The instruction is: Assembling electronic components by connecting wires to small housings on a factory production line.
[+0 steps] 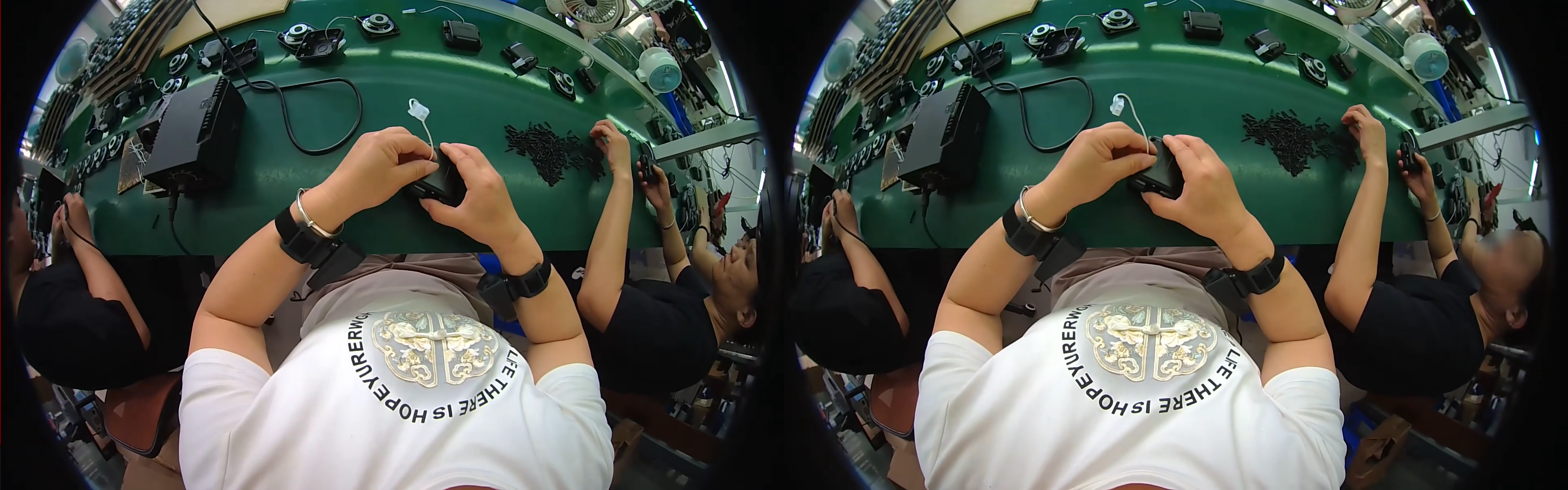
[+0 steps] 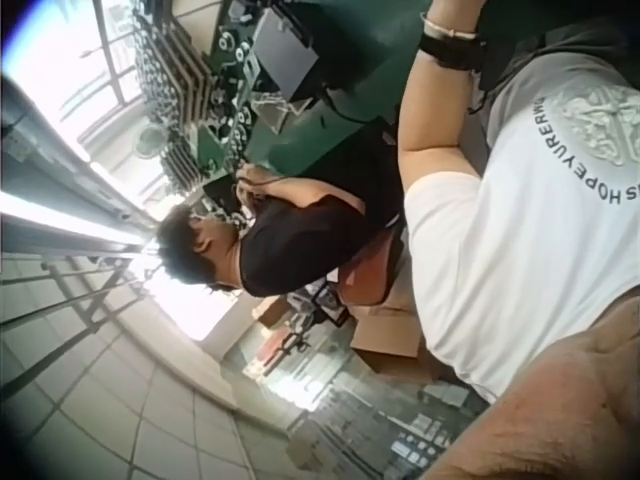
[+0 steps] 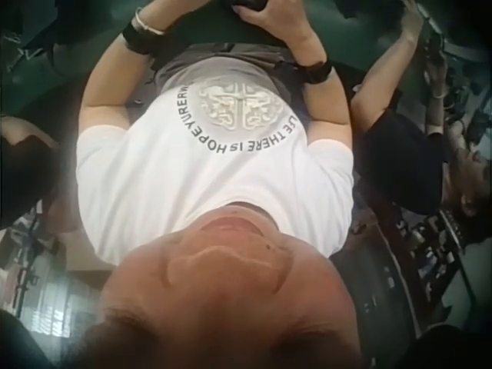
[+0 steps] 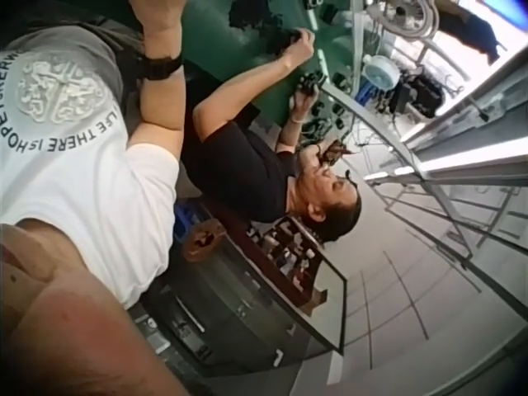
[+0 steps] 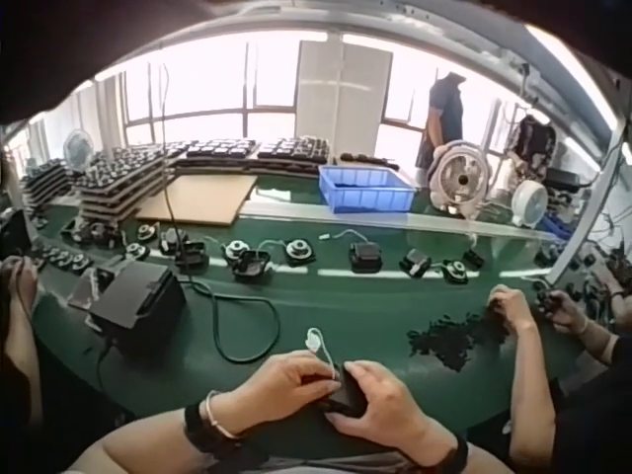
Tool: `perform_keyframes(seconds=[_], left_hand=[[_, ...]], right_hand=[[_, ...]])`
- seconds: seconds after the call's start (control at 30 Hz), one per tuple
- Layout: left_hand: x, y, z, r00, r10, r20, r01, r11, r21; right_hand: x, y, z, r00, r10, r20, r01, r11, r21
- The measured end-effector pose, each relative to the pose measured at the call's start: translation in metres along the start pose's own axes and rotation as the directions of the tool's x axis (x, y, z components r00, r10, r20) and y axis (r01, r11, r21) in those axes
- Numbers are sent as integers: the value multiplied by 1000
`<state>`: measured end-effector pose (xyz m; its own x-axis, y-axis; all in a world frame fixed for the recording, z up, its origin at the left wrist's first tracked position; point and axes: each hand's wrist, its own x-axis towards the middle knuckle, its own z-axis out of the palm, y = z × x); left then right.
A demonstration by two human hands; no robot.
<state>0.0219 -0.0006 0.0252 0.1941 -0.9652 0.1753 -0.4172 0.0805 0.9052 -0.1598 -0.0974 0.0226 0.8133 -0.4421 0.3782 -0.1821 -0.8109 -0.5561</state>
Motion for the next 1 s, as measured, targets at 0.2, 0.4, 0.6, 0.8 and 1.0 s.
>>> perform_keyframes(seconds=[0.2, 0.4, 0.6, 0.8, 1.0], left_hand=[[6, -7, -2, 984, -153, 89, 158, 986, -48], [-1, -20, -9, 953, 229, 197, -265, 947, 183], [-8, -20, 5, 944, 224, 240, -309, 857, 413], [-10, -26, 3, 945, 217, 244, -302, 866, 398], [-11, -26, 2, 951, 168, 260, -257, 898, 359]], right_hand=[[-1, 1, -2, 999, 5, 39, -5, 1000, -6], [-4, 2, -4, 995, 2, 95, 0, 1000, -25], [0, 6, -16, 977, -51, 209, 39, 997, 59], [4, 11, -13, 966, -109, 235, 93, 993, 78], [4, 8, -9, 965, -125, 233, 121, 992, 30]])
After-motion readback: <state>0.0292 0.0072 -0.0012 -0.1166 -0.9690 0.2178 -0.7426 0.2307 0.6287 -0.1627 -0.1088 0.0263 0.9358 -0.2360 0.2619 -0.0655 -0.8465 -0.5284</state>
